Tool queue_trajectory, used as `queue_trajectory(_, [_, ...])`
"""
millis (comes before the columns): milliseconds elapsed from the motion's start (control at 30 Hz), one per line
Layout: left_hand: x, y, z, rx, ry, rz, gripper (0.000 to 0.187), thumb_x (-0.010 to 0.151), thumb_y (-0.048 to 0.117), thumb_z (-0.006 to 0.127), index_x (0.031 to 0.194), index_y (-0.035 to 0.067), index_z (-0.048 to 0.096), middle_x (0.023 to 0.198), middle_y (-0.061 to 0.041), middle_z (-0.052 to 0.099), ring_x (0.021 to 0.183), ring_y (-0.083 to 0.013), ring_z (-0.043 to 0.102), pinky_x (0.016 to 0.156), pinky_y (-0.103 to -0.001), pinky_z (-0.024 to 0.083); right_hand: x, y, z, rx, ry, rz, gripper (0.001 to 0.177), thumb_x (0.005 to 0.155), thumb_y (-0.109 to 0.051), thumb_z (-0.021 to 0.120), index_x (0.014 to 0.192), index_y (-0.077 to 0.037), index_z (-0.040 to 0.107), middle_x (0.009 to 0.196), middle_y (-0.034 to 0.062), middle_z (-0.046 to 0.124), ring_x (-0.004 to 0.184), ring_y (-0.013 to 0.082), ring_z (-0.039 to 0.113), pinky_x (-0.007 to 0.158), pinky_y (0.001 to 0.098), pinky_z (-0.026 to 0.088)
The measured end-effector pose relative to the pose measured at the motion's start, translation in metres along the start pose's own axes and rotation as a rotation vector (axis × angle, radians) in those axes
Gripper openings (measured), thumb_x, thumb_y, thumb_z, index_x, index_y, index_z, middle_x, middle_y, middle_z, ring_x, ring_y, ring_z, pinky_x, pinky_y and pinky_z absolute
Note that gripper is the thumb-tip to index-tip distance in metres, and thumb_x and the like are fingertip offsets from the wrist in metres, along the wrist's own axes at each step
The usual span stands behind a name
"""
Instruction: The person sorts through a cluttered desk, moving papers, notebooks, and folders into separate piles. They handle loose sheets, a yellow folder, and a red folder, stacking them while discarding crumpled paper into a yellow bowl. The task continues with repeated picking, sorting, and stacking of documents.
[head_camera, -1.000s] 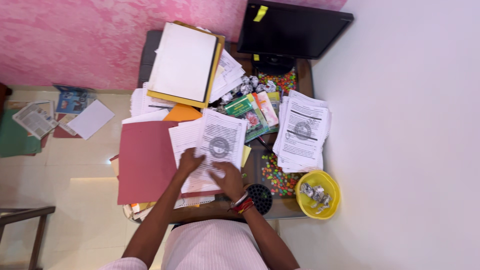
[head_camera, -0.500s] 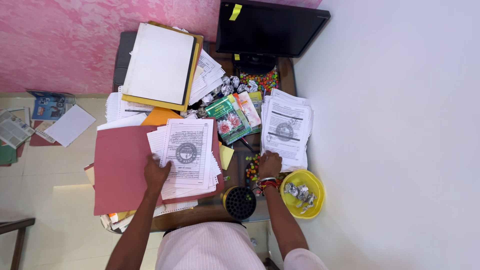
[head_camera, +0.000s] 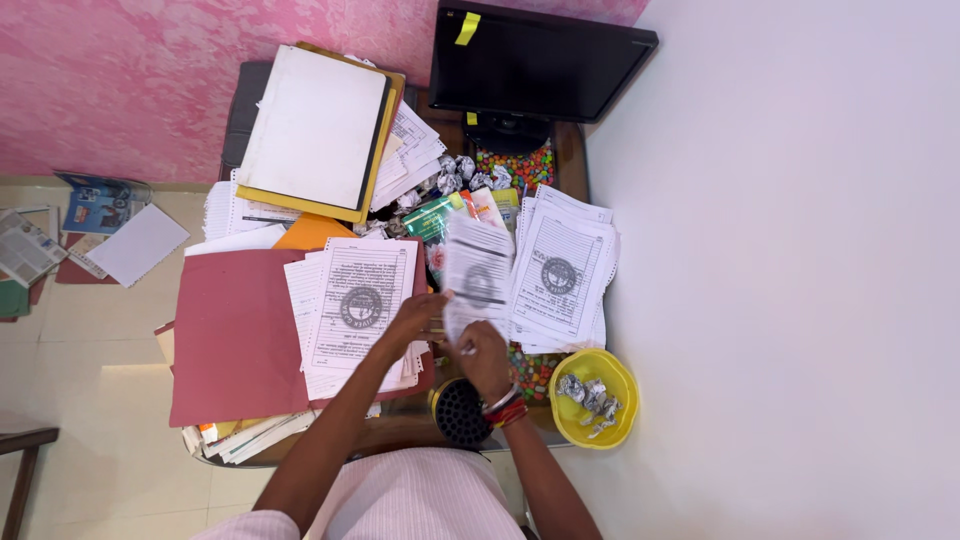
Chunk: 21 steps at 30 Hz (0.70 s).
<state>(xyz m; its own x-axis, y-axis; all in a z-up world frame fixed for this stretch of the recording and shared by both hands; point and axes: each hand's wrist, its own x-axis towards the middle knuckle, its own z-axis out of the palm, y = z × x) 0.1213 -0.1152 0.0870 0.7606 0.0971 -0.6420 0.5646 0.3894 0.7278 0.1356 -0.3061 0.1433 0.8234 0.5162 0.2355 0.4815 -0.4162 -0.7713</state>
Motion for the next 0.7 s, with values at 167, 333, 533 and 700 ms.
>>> queue_trajectory(167, [0.03, -0.024, -0.02, 0.175, 0.095, 0.372, 0.035, 0.085, 0.022, 0.078, 0.111, -0.001, 0.074, 0.101, -0.013, 0.078, 0.087, -0.0208, 0.072, 0.077, -0.036, 0.059, -0.001, 0.039, 0.011, 0.452, -0.015, 0.323, 0.019, 0.088, -0.02, 0.082, 0.083, -0.004, 0.074, 0.076, 0.0012, 0.071, 0.068, 0.0062, 0.059, 0.062, 0.0239, 0.048])
queue_trajectory(333, [0.025, -0.052, -0.115, 0.216, 0.258, 0.165, 0.036, 0.085, 0.019, 0.081, 0.113, -0.002, 0.073, 0.104, -0.015, 0.077, 0.091, -0.0225, 0.072, 0.082, -0.037, 0.058, 0.017, 0.105, -0.009, -0.118, 0.341, 0.324, 0.035, 0.075, -0.026, 0.086, 0.096, -0.001, 0.074, 0.088, 0.0107, 0.07, 0.075, 0.023, 0.064, 0.07, 0.036, 0.052])
queue_trajectory(533, [-0.012, -0.075, -0.168, 0.096, 0.348, 0.137, 0.037, 0.084, 0.016, 0.082, 0.113, -0.006, 0.074, 0.106, -0.017, 0.078, 0.092, -0.0241, 0.072, 0.083, -0.038, 0.058, 0.011, 0.152, -0.015, -0.592, 0.228, 0.188, 0.04, 0.068, -0.026, 0.084, 0.101, -0.004, 0.076, 0.097, 0.0149, 0.068, 0.09, 0.037, 0.063, 0.078, 0.0462, 0.053])
queue_trajectory(700, [-0.024, -0.081, -0.178, 0.269, 0.552, 0.18, 0.051, 0.078, 0.023, 0.085, 0.118, -0.005, 0.071, 0.106, -0.018, 0.077, 0.093, -0.0289, 0.074, 0.083, -0.041, 0.059, 0.004, 0.152, -0.01, -0.482, 0.228, 0.276, 0.017, 0.083, -0.023, 0.081, 0.087, -0.008, 0.075, 0.088, 0.011, 0.07, 0.088, 0.0333, 0.065, 0.079, 0.0455, 0.052])
